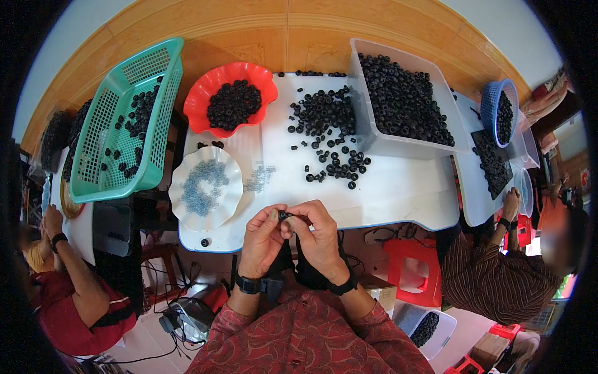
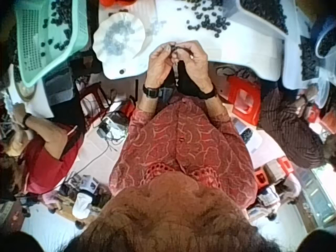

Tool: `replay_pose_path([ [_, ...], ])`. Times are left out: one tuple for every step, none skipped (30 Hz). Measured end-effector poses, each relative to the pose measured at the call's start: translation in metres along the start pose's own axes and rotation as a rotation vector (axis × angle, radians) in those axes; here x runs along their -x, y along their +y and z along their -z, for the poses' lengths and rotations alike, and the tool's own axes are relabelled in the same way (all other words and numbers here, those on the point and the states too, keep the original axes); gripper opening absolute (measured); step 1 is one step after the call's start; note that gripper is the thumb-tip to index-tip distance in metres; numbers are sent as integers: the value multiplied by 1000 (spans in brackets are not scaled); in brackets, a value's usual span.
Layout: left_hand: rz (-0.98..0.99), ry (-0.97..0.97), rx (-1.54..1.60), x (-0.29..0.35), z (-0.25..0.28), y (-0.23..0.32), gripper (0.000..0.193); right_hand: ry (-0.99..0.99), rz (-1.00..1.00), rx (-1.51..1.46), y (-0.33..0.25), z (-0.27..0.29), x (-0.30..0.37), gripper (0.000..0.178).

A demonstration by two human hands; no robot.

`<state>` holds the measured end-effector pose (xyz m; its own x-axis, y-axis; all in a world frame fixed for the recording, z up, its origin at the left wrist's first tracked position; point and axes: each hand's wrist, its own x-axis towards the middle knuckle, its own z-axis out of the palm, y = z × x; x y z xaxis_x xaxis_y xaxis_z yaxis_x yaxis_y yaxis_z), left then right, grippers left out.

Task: Sorting and inspecting small black rubber rings into different containers on a table in a manufacturing setting.

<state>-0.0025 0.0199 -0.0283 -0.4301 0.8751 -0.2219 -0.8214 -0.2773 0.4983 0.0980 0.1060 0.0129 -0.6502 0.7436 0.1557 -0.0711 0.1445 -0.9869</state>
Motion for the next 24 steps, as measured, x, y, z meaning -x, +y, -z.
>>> replay_pose_path([
  [9,-1,10,0,0,0,24,0,0,0,0,0,0,10],
  [19,-2,21,0,1,0,25,0,11,12,0,0,-1,9],
  [18,-1,21,0,1,1,25,-2,22,22,-1,-1,-1,9],
  [25,-3,30,0,1,1,25,-3,22,22,-1,-1,-1,9],
  [32,-4,40,0,2,1,25,0,29,34,-2,-2,-2,9],
  [32,-4,40,0,2,1,25,3,36,46,-2,-3,-2,9],
  [34,-7,44,0,2,1,25,3,35,46,-3,-3,-2,9],
  [37,-9,47,0,3,2,25,1,34,49,-4,-3,-2,9],
  [37,-9,48,0,3,1,25,0,33,53,-4,-3,-2,10],
  [37,-5,48,0,2,1,24,0,32,54,-3,-3,-2,10],
  [37,0,48,0,2,1,24,0,38,71,-1,-3,-2,10],
  [37,1,48,0,2,1,24,0,44,88,-1,-2,-2,10],
  [36,-8,49,-1,3,1,24,-1,43,88,-1,-3,-2,10],
  [35,-16,50,-1,4,1,24,0,50,95,0,-3,-3,10],
  [35,-16,51,-1,3,0,24,2,57,103,0,-3,-3,11],
  [26,-11,51,-1,3,0,24,1,57,104,-1,-3,-3,11],
  [17,-6,50,-1,2,0,24,1,43,85,-2,-3,-3,11],
  [16,-6,50,-1,2,0,24,1,28,66,-2,-3,-3,11],
  [14,-10,47,-1,3,0,24,0,29,66,-2,-3,-3,11],
  [13,-14,43,-1,3,0,24,-2,28,67,-2,-3,-2,11],
  [11,-14,43,0,3,0,24,-3,27,67,-2,-3,-2,11],
  [3,-16,38,0,2,0,24,-4,29,67,-2,-3,-2,11],
  [-6,-17,32,1,1,0,24,-5,20,47,-2,-3,-1,10],
  [-4,-15,33,0,1,-1,24,-5,6,26,0,-3,-1,10],
])
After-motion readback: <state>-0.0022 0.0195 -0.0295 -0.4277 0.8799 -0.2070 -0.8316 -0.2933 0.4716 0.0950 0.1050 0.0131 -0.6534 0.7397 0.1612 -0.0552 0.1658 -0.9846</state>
